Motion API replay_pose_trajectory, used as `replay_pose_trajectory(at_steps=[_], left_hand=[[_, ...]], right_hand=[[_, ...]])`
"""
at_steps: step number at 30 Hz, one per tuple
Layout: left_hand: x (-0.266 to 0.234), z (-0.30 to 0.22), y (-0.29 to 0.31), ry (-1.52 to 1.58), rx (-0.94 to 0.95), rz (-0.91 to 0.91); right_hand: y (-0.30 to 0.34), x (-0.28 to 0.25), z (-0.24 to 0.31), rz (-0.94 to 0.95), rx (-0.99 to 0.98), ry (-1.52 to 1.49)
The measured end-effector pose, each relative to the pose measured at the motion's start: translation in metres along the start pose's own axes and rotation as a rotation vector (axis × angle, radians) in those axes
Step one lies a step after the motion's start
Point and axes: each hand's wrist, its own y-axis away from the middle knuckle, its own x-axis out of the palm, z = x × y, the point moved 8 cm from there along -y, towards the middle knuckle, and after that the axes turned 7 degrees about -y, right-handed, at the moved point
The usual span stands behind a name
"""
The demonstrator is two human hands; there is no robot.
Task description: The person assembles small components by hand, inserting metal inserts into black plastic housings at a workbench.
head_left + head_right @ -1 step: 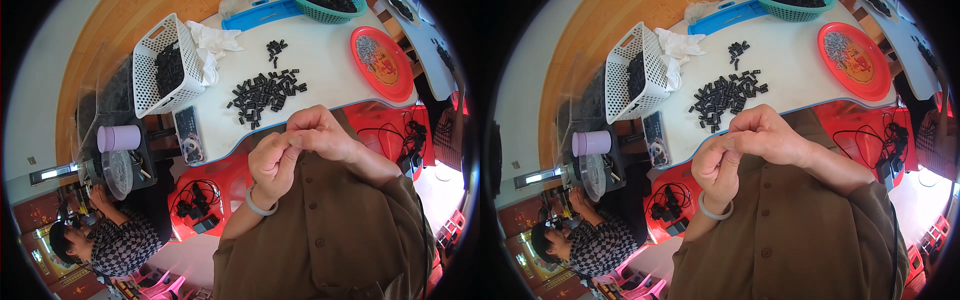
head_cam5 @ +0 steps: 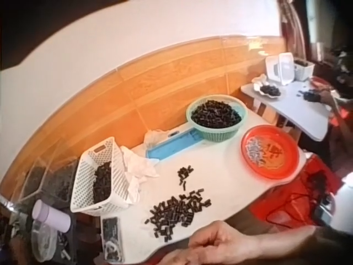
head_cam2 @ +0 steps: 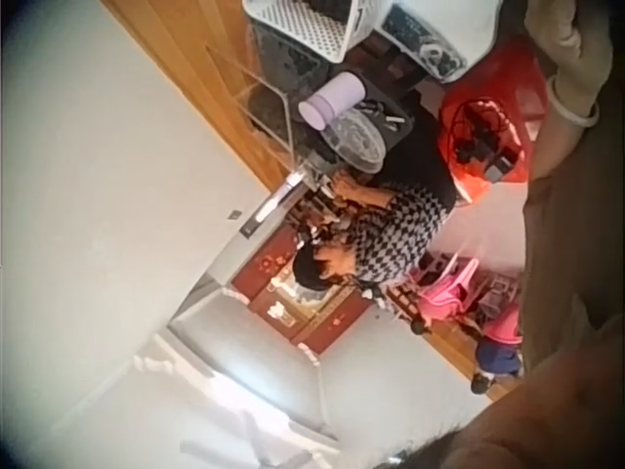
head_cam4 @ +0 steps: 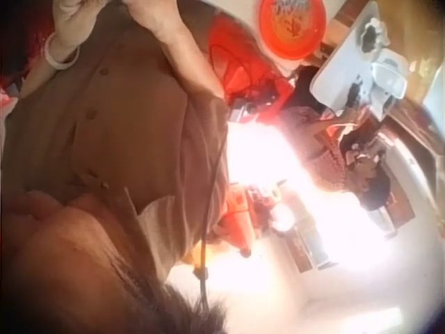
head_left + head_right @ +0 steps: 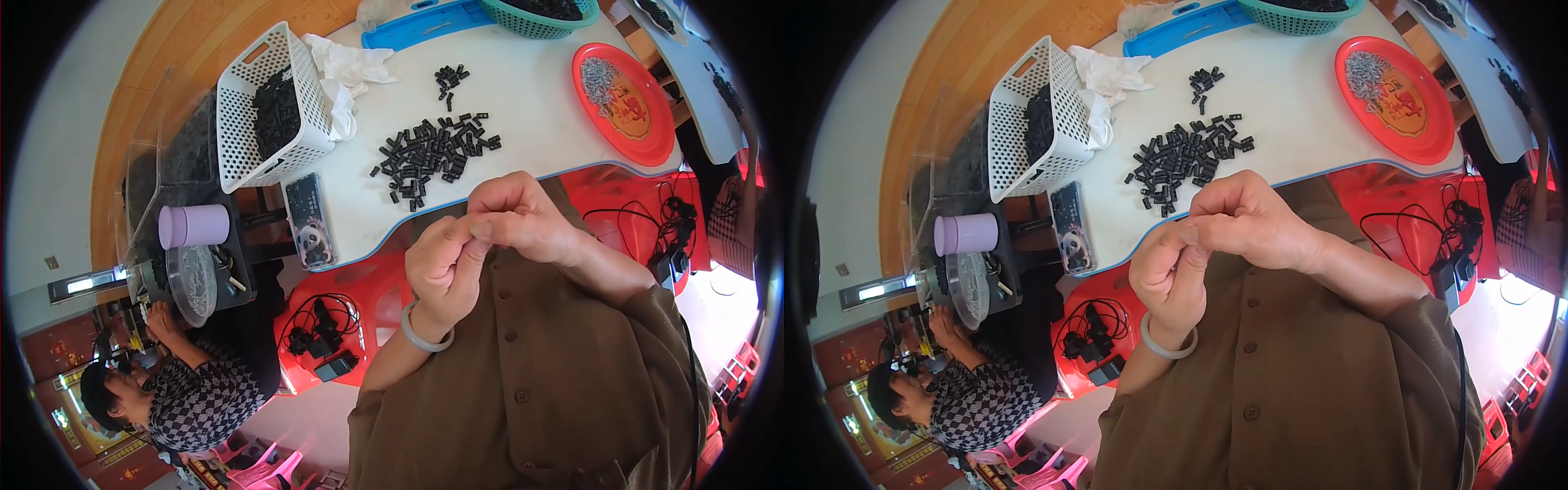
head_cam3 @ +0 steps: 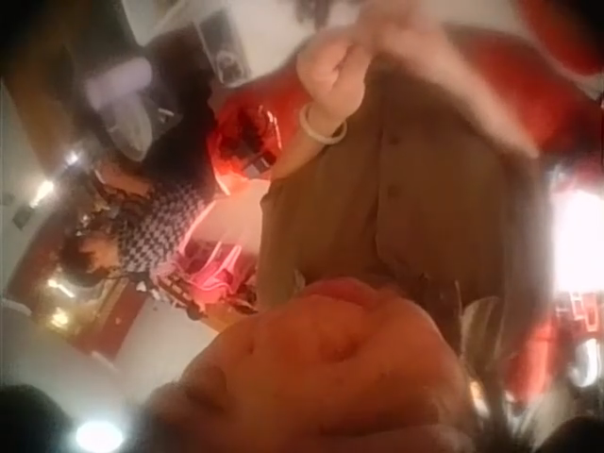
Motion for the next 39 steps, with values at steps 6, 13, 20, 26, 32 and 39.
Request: replay_pose_trajectory(at_steps=[6, 13, 20, 26, 32, 39], left_hand=[[-0.004, 0.0, 0.001, -0.061, -0.006, -0.021], [-0.004, 0.004, 0.001, -0.071, -0.017, -0.019], [-0.005, 0.015, 0.001, 0.052, -0.095, -0.023], [-0.05, 0.047, -0.016, -0.1, -0.294, -0.162], [-0.147, 0.069, -0.118, -0.505, -0.089, -0.368], [-0.146, 0.075, -0.131, -0.802, -0.069, -0.306]], right_hand=[[0.001, -0.002, -0.004, -0.03, -0.042, 0.052], [0.002, -0.006, -0.016, -0.071, -0.062, 0.043], [-0.004, -0.01, -0.025, -0.078, 0.011, -0.004], [-0.012, -0.061, -0.023, -0.323, -0.072, 0.208], [-0.017, -0.12, -0.013, -0.529, -0.186, 0.352], [-0.02, -0.158, -0.008, -0.612, -0.283, 0.57]])
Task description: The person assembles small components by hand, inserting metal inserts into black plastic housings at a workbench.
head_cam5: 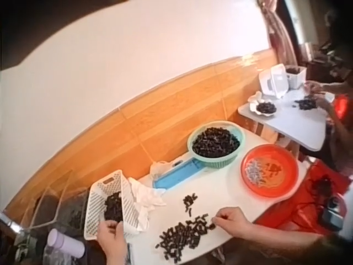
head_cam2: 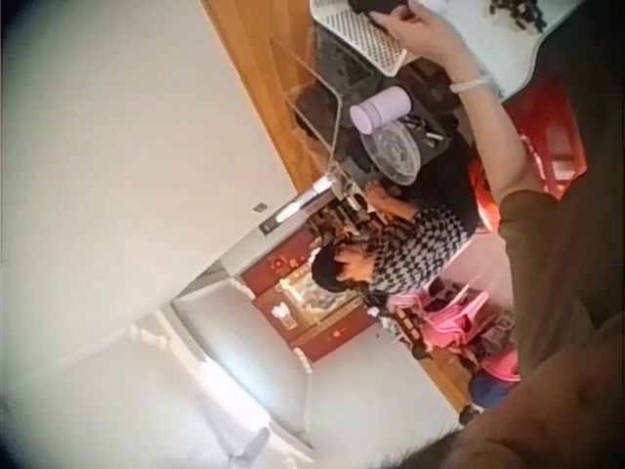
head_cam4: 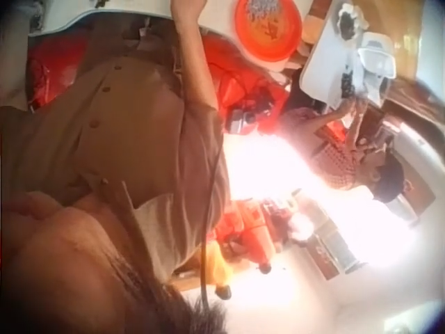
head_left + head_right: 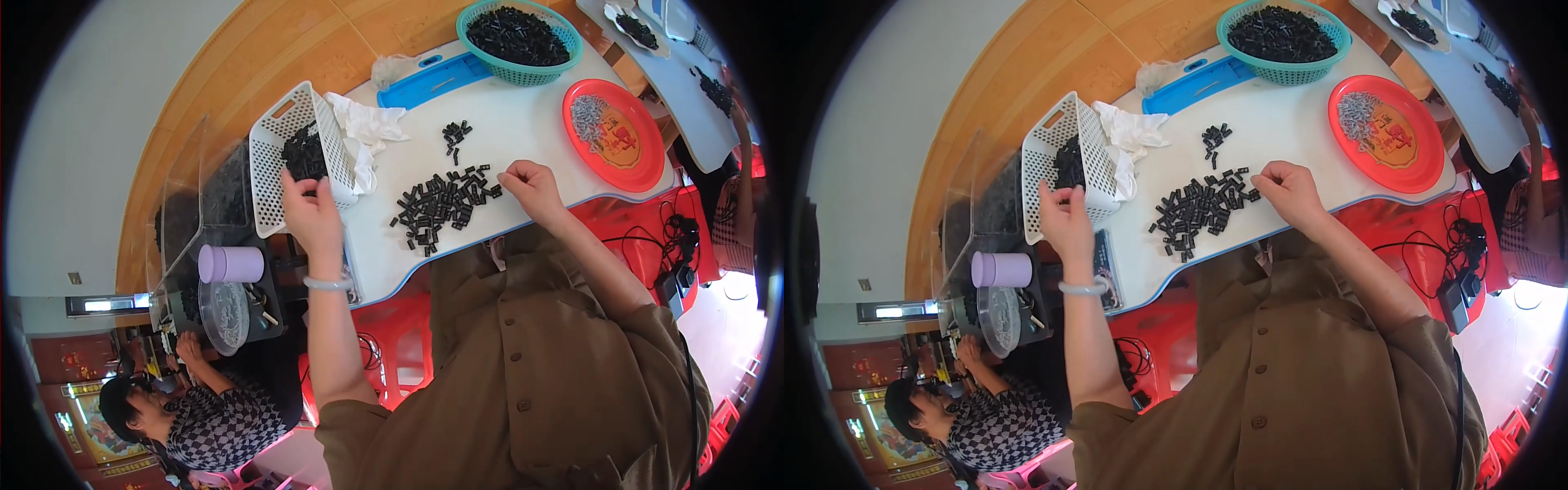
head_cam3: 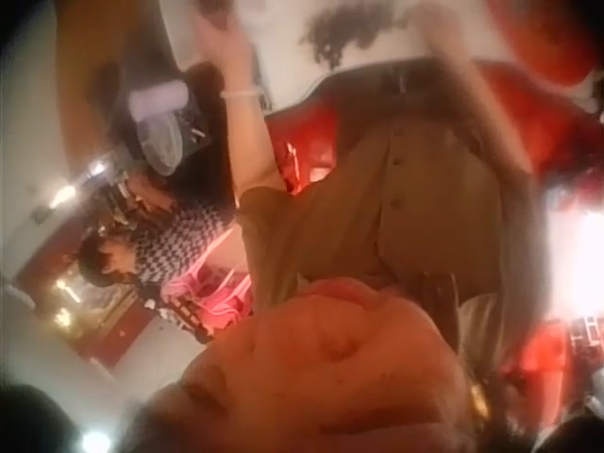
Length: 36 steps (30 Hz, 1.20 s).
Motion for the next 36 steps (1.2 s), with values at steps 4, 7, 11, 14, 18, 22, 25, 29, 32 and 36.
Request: replay_pose_trajectory(at_steps=[4, 7, 11, 14, 18, 22, 25, 29, 32, 36], left_hand=[[0.026, -0.048, 0.06, 0.085, 0.174, 0.113], [0.052, -0.056, 0.111, 0.243, 0.055, 0.227], [0.054, -0.075, 0.146, 0.325, 0.044, 0.286], [0.059, -0.072, 0.156, 0.342, -0.011, 0.375], [0.052, -0.079, 0.153, 0.406, 0.0, 0.33], [0.04, -0.104, 0.145, 0.519, 0.026, 0.299], [0.027, -0.131, 0.137, 0.609, 0.077, 0.288], [0.005, -0.162, 0.124, 0.744, 0.154, 0.204], [-0.008, -0.175, 0.127, 0.665, 0.267, 0.246], [-0.018, -0.18, 0.13, 0.731, 0.271, 0.226]], right_hand=[[-0.02, -0.001, 0.014, 0.025, -0.166, 0.321], [-0.032, 0.015, 0.021, 0.095, -0.236, 0.526], [-0.035, 0.034, 0.025, 0.215, -0.289, 0.768], [-0.036, 0.032, 0.019, 0.209, -0.29, 0.781], [-0.031, 0.02, 0.02, 0.122, -0.355, 0.661], [-0.011, 0.023, 0.024, 0.272, 0.079, -0.25], [0.021, 0.042, 0.065, 0.418, 0.214, -0.633], [0.049, 0.057, 0.108, 0.578, 0.215, -0.832], [0.062, 0.062, 0.117, 0.632, 0.228, -0.928], [0.074, 0.067, 0.117, 0.676, 0.244, -1.039]])
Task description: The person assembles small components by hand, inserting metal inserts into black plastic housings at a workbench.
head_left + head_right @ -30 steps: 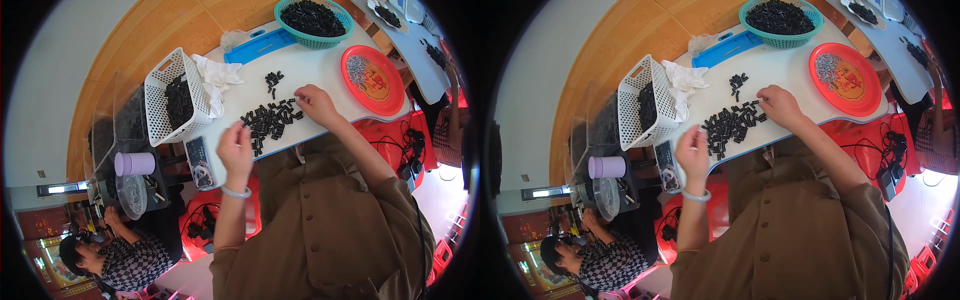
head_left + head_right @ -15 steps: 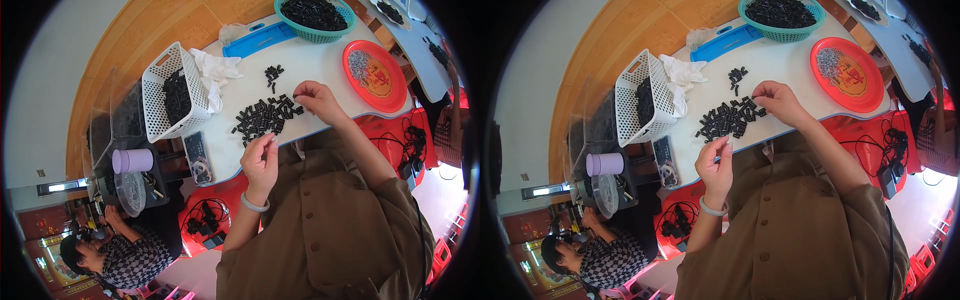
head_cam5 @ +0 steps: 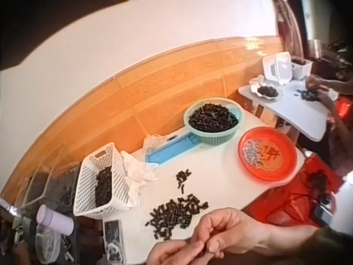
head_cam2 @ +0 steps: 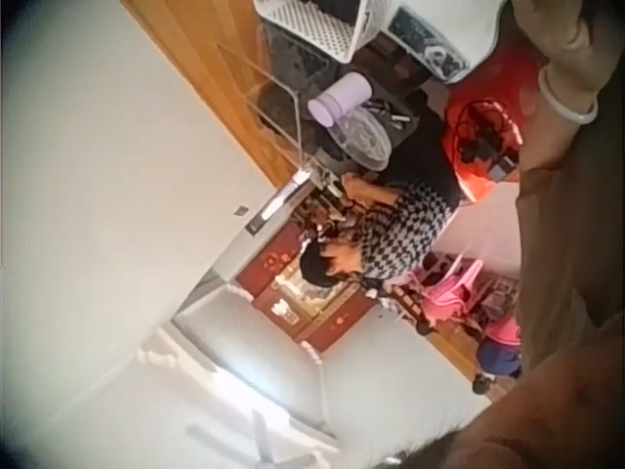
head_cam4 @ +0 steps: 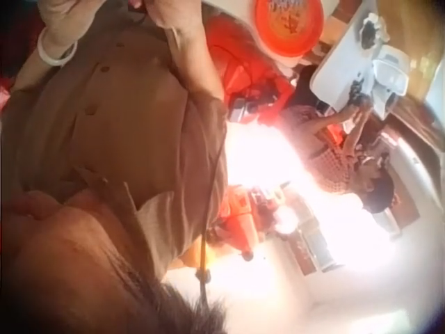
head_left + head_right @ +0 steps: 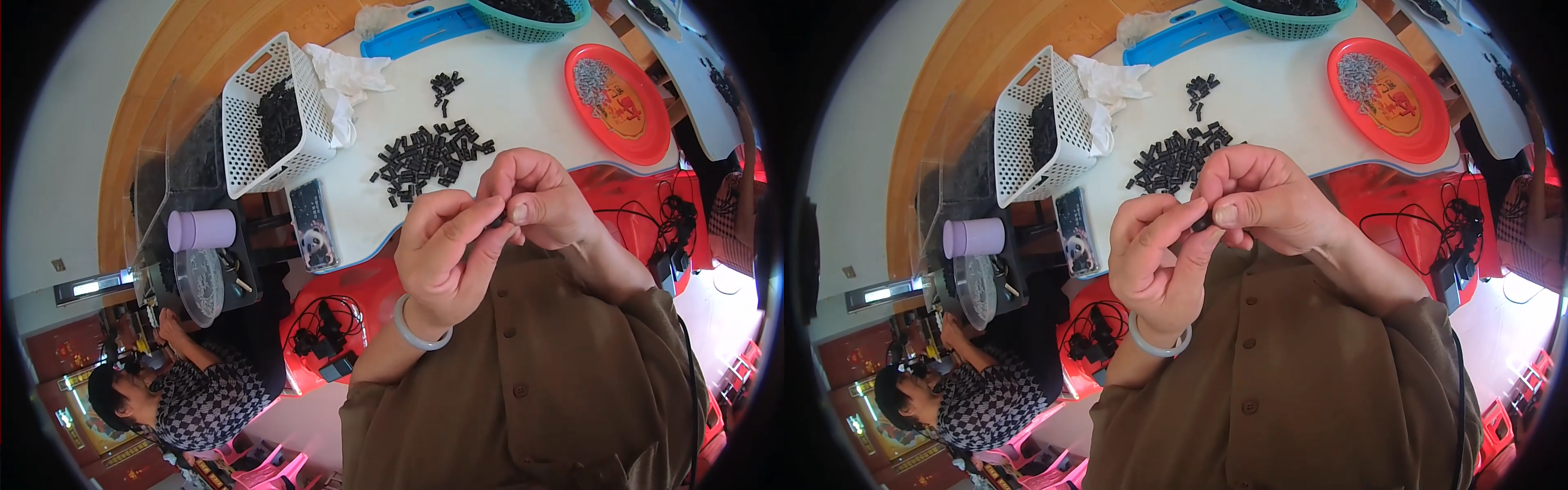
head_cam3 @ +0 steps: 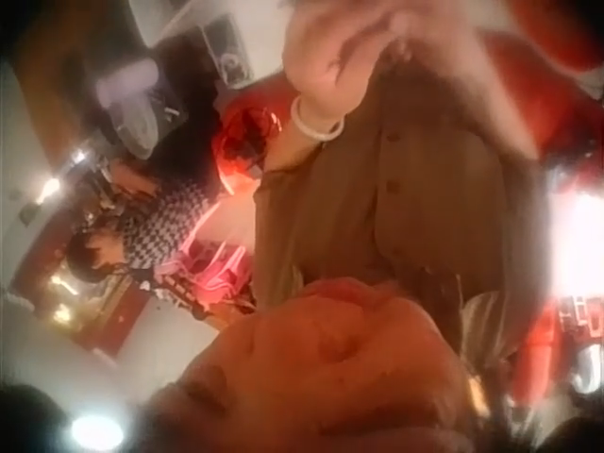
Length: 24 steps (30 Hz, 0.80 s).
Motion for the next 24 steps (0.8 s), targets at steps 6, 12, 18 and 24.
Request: replay_pose_trajectory(at_steps=[6, 12, 18, 24], left_hand=[[-0.012, 0.001, 0.01, -0.053, -0.034, -0.067], [-0.017, 0.001, 0.012, -0.189, -0.066, -0.075], [-0.018, 0.002, 0.015, -0.14, -0.027, -0.126], [-0.013, 0.007, 0.013, -0.246, -0.043, -0.086]], right_hand=[[0.01, 0.006, 0.005, -0.042, -0.076, 0.136], [0.019, 0.027, 0.015, -0.023, -0.265, 0.501], [0.025, 0.042, 0.026, 0.06, -0.456, 0.835], [0.024, 0.045, 0.029, 0.06, -0.472, 1.053]])
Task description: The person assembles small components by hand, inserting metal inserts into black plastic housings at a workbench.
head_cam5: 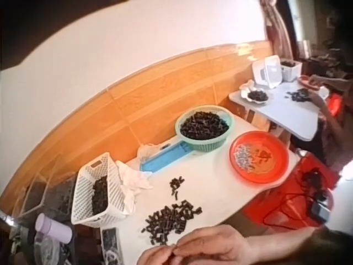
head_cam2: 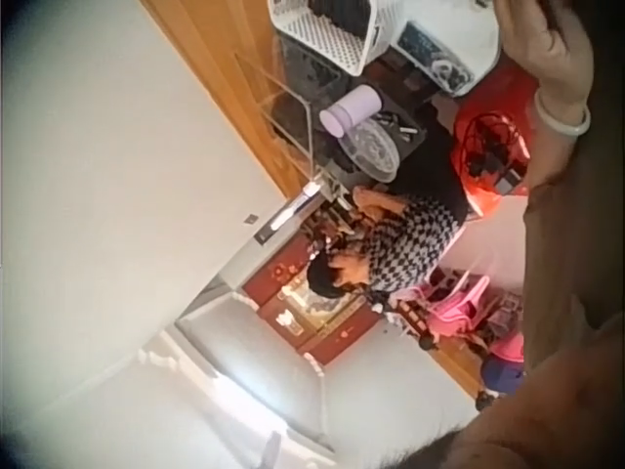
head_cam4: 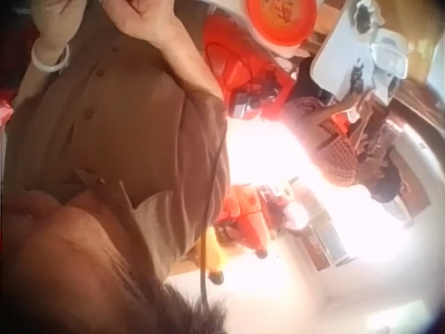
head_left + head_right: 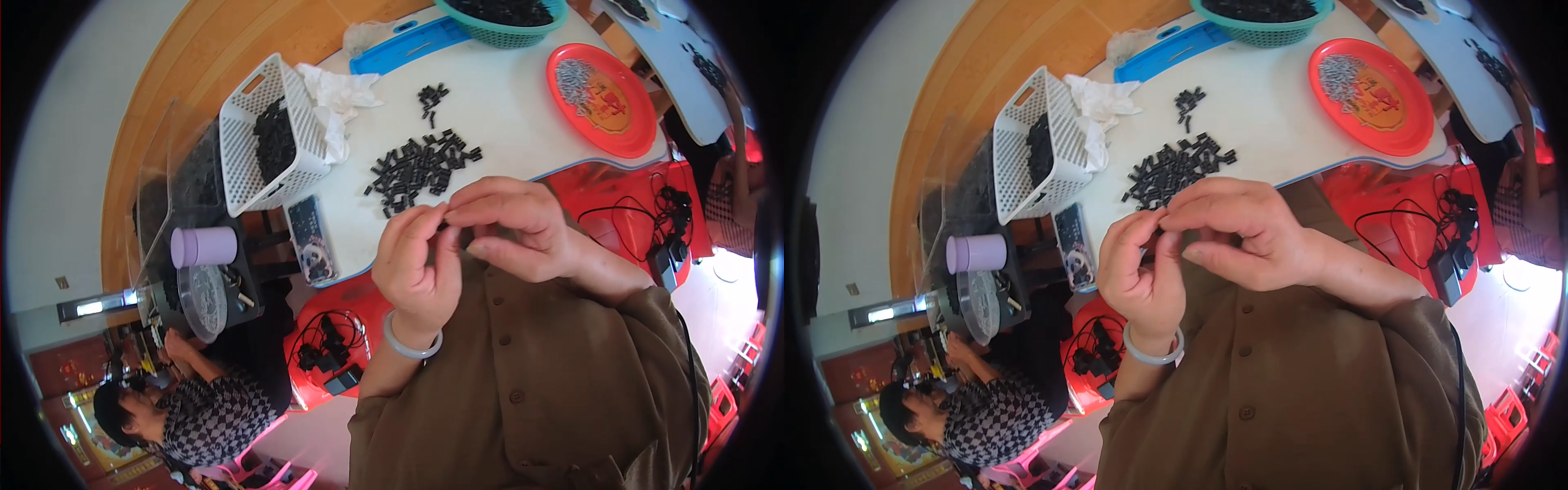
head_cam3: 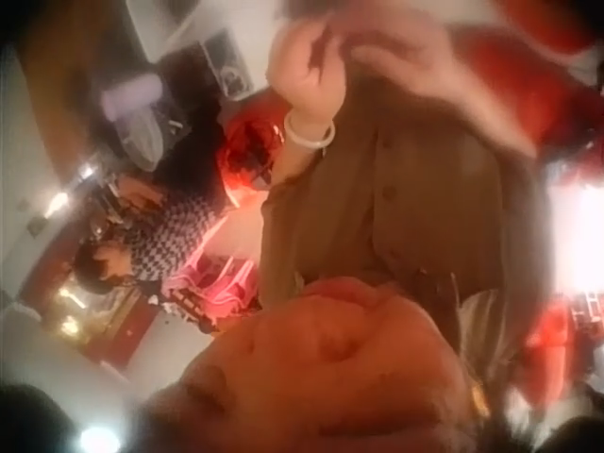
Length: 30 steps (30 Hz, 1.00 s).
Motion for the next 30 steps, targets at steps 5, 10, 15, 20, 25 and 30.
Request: replay_pose_trajectory(at_steps=[5, 10, 15, 20, 25, 30], left_hand=[[0.016, 0.024, 0.012, 0.129, -0.19, 0.082], [0.043, 0.062, 0.039, 0.453, -0.461, 0.184], [0.06, 0.071, 0.053, 0.557, -0.582, 0.235], [0.075, 0.074, 0.059, 0.576, -0.652, 0.26], [0.086, 0.07, 0.06, 0.595, -0.656, 0.282], [0.088, 0.067, 0.06, 0.545, -0.637, 0.264]], right_hand=[[-0.001, -0.021, -0.004, -0.047, -0.156, 0.263], [0.021, -0.124, -0.057, -0.389, 0.205, 0.782], [0.059, -0.225, -0.067, -0.43, 0.537, 1.216], [0.092, -0.276, -0.079, -0.395, 0.838, 1.25], [0.097, -0.274, -0.101, -0.299, 0.795, 1.11], [0.087, -0.26, -0.093, -0.309, 0.715, 1.087]])
